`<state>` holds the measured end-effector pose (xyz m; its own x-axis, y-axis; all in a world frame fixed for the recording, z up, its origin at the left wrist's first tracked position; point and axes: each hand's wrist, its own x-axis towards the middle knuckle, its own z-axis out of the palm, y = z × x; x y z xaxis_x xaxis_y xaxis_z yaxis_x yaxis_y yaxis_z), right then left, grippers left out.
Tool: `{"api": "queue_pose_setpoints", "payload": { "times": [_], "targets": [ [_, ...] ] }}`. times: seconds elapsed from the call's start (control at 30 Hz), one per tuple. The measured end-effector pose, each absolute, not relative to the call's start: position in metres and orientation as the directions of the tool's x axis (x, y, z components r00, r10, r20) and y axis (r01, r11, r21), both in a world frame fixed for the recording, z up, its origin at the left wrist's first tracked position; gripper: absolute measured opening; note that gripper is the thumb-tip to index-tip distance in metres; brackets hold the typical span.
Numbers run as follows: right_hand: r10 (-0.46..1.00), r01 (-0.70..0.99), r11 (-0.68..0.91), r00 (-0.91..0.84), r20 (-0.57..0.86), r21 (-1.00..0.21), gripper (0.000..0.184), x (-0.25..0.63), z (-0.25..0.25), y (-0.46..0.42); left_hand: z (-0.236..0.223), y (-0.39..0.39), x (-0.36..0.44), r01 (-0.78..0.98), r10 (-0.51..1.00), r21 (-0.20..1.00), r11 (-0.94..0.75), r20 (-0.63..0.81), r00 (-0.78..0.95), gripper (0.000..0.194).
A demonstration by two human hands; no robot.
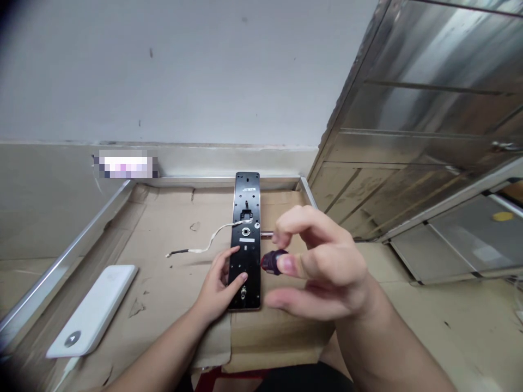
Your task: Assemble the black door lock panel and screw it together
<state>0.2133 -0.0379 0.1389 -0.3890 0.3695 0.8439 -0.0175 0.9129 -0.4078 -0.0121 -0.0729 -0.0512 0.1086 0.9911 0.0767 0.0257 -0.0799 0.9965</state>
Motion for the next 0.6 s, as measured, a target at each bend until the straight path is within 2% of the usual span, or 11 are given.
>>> {"api": "queue_pose_setpoints", "payload": {
  "times": [0.07,0.23,0.37,0.47,0.6],
  "targets": [
    [0.364,-0.028,0.913,-0.391,0.845,-0.406,0.019,0.211,0.141,-0.04,-0.051,-0.073,-0.012,0.027,0.991,0.996,-0.081,0.077,0.113,0.055],
    [0.409,0.002,0.892,-0.43,0.805,-0.452,0.036,0.216,0.142,-0.046,-0.051,-0.073,-0.012,0.02,0.989,0.997,-0.076,0.072,0.131,0.055],
    [0.446,0.048,0.881,-0.413,0.794,-0.47,0.035,0.223,0.138,-0.041,-0.05,-0.073,-0.012,0.028,0.991,0.997,-0.072,0.068,0.118,0.055],
    [0.399,0.002,0.9,-0.408,0.821,-0.436,0.038,0.222,0.137,-0.036,-0.05,-0.074,-0.012,0.02,0.992,0.998,-0.059,0.057,0.115,0.056],
    [0.384,-0.032,0.893,-0.465,0.797,-0.449,0.031,0.218,0.141,-0.037,-0.049,-0.074,-0.012,0.029,0.992,0.998,-0.064,0.061,0.111,0.056]
  ]
}}
